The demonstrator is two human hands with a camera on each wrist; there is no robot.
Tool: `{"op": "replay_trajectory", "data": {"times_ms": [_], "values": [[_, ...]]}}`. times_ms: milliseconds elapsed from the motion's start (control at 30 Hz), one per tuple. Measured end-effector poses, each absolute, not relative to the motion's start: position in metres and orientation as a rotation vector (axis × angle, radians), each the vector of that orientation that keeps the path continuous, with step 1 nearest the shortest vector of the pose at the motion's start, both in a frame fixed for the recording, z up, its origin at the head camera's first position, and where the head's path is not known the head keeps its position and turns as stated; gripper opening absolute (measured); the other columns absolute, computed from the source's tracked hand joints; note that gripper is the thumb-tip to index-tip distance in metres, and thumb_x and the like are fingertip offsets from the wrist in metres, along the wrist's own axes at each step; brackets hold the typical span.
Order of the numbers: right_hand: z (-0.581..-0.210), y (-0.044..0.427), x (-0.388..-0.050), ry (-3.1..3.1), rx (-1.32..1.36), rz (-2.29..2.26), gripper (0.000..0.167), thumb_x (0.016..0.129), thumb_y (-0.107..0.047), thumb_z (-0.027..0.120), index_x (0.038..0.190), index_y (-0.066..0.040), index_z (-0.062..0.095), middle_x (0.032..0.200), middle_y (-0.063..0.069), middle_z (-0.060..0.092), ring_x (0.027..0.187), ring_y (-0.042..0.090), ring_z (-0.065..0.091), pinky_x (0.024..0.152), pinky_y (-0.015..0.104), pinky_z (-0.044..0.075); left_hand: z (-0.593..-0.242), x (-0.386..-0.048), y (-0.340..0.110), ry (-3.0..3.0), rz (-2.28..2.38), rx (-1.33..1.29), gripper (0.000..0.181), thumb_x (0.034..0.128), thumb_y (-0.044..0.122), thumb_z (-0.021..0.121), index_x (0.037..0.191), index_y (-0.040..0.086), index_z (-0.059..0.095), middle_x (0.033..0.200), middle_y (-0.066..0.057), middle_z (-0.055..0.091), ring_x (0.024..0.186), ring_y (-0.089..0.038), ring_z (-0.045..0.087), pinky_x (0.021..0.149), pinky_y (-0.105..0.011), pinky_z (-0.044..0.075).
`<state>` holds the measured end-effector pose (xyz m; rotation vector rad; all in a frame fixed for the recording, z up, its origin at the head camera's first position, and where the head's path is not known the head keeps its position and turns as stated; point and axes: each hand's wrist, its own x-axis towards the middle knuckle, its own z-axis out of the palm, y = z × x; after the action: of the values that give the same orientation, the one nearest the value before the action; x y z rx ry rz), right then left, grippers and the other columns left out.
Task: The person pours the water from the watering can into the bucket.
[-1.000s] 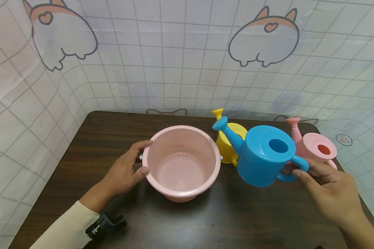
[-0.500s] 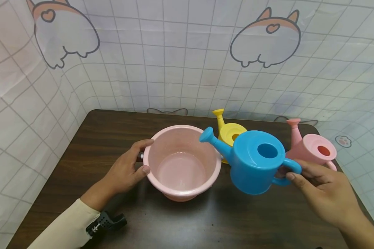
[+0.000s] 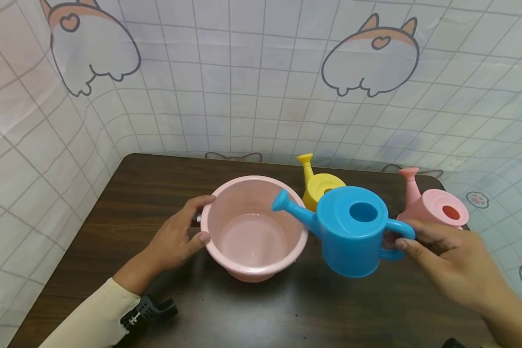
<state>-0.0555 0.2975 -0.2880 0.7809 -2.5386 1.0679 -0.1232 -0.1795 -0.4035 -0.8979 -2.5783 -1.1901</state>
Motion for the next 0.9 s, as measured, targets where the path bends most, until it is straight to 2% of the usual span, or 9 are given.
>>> {"op": "replay_trajectory", "data": {"times_ms": [433,667,900], "values": [[-0.268,0.297,-0.063,-2.604,0.828,0.954,0.044,0.078,0.019,0.076,0.113,-0.009,0.075,0.09,-0.005,0.077,0.083,0.0,0.071,0.071,0.014,0.054,-0.402,-0.123,-0.179,-2.577,-1.194,-0.89,0.069,0.1001,0.062,0.048,0.154,0.021,0.033,0.137,-0.011,0.055,0.108,-0.025,0.066,0.086,-0.051,0.058],[-0.268,0.3,-0.068,-2.594,0.816,1.024,0.037,0.081,0.017,0.075,0.113,-0.003,0.074,0.09,-0.005,0.077,0.085,0.0,0.07,0.072,0.012,0.053,-0.402,-0.122,-0.178,-2.585,-1.193,-0.884,0.068,0.1002,0.061,0.049,0.154,0.021,0.034,0.138,-0.011,0.056,0.109,-0.026,0.066,0.086,-0.052,0.058],[-0.265,0.301,-0.069,-2.635,0.774,0.953,0.034,0.084,0.012,0.076,0.112,-0.006,0.075,0.089,-0.009,0.076,0.085,-0.003,0.067,0.069,0.01,0.05,-0.403,-0.122,-0.178,-2.584,-1.184,-0.883,0.073,0.0994,0.068,0.042,0.154,0.02,0.033,0.137,-0.012,0.056,0.108,-0.026,0.067,0.085,-0.052,0.058]]}}
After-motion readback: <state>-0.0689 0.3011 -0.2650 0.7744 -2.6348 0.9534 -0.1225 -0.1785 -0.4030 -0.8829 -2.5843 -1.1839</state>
